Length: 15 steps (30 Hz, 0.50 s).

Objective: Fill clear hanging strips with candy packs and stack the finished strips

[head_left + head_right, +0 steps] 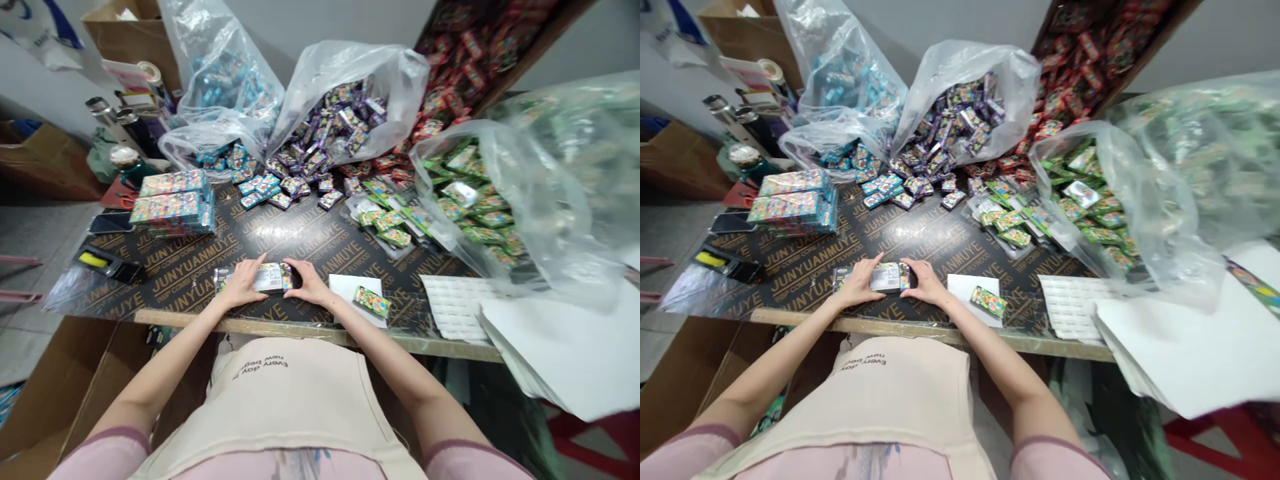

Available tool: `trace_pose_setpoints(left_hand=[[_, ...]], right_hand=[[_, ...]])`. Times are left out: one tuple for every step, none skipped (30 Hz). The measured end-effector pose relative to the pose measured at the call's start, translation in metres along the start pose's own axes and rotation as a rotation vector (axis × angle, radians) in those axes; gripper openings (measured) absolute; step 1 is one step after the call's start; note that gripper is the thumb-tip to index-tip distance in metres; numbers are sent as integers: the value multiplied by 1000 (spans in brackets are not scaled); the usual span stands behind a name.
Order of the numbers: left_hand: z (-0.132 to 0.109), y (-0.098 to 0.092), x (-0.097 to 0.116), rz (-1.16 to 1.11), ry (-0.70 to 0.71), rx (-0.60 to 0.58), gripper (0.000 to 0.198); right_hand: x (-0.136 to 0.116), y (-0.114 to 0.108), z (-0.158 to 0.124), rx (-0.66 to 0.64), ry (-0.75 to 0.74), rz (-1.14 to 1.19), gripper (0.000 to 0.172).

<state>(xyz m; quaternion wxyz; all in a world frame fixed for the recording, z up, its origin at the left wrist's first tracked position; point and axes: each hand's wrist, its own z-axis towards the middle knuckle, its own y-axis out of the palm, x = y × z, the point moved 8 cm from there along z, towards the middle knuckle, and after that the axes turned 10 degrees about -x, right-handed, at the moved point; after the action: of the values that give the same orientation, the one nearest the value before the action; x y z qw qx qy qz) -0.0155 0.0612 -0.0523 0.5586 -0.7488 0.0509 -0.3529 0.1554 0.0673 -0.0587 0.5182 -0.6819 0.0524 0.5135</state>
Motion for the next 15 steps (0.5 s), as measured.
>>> trace_pose_setpoints(left_hand=[[1,0,-1,3,-8,13,109],[1,-1,-2,8,-22,34,107],[2,-2,-3,11,-36,59,105],[4,-3,-3,11,-44,81,104],[5,-3,-3,9,-41,95,103],[7,-3,-1,8,-31,100,103],[9,-2,1,9,-19,98,103],[11,-1,2,14,-12,92,103],[12,0,4,21,-12,85,104],[13,1,4,30,-15,79,104],[14,1,5,37,-21,76,103],[14,2,5,42,-24,70,103],[15,3,5,46,-24,62,102],[15,4,5,49,-23,54,100],[16,4,5,51,-24,47,98]], right_hand=[[-2,-1,-1,25,35,-39,89],[-3,-4,-4,78,91,-70,89],[-4,-8,-7,146,157,-83,86],[-5,-11,-11,201,214,-72,81],[-7,-11,-13,222,242,-39,75],[-10,-9,-13,202,235,6,69],[-12,-7,-12,159,206,45,62],[-13,-9,-10,121,179,63,57],[-9,-16,-9,118,180,51,53],[1,-31,-8,156,219,6,49],[15,-51,-7,228,289,-66,46],[32,-75,-7,311,374,-155,45],[49,-101,-5,374,450,-252,45],[66,-125,0,411,497,-347,48],[82,-149,7,429,532,-432,50]])
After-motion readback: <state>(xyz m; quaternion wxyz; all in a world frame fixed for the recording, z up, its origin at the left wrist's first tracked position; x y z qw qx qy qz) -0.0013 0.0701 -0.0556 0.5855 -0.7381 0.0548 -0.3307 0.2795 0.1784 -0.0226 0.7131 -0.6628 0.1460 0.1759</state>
